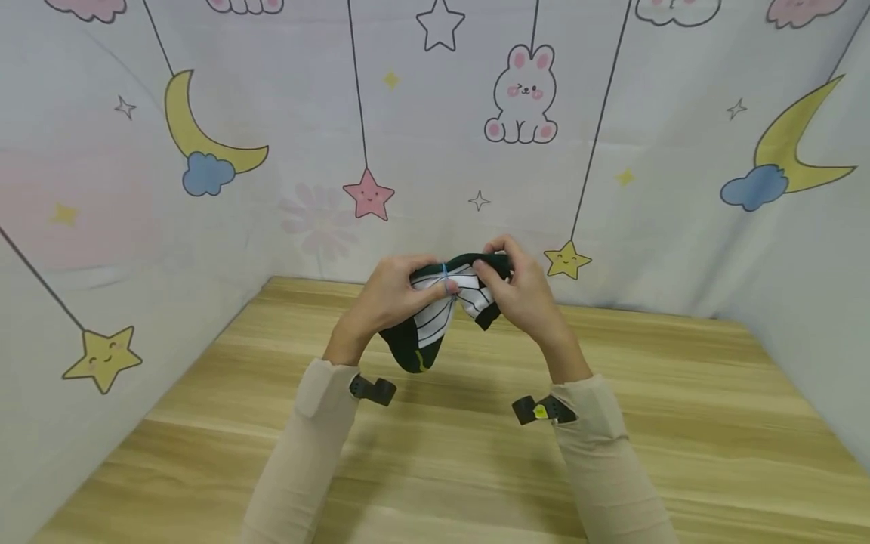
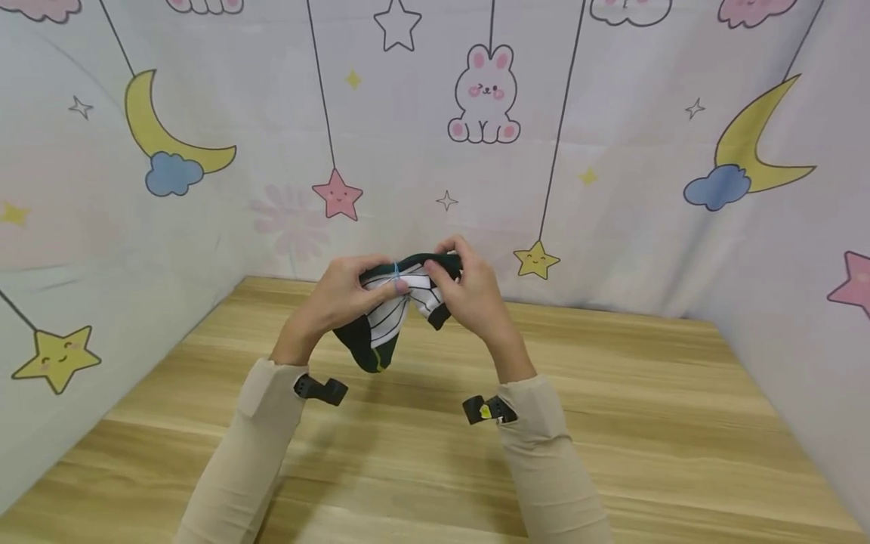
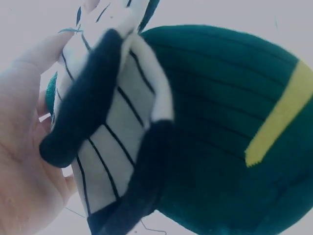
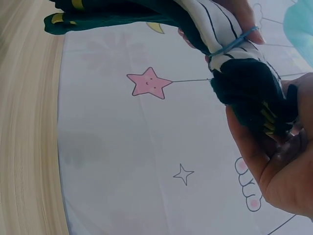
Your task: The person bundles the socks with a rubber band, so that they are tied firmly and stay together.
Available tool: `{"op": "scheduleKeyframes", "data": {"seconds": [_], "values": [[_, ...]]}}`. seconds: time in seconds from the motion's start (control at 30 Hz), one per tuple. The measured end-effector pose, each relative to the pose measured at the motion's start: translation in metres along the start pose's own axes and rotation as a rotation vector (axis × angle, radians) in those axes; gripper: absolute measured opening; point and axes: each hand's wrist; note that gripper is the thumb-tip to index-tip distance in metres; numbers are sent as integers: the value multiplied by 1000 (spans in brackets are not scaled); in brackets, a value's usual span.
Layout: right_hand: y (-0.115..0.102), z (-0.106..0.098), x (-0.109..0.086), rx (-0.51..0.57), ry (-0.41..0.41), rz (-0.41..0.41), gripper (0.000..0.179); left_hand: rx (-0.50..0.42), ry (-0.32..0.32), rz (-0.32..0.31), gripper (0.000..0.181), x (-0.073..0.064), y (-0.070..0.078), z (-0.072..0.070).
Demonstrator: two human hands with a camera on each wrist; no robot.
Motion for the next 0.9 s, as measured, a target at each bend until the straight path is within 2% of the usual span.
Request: {"op": "scheduleKeyframes", "data": {"seconds": [0.13,0.37,0.73,0.9], "values": [[-2,0,0,-2,46,10,19,3,16,-17,34,1,1,0],[-2,2,1,5,73,23,18,1,25,-36,32,0,2,0],[2,0,2,4,87,42,19,-11,-18,-68,30,-1,2,0],[1,-11,2,5,136,43,23,-62,-25,-85,29,-4,-1,-4]]}}
Point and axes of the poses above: each hand's wrist, its own x-axis towards the middle knuckle, its own z-axis out of the palm, y = z × x, and after that the axes turned 13 degrees about x, right-handed
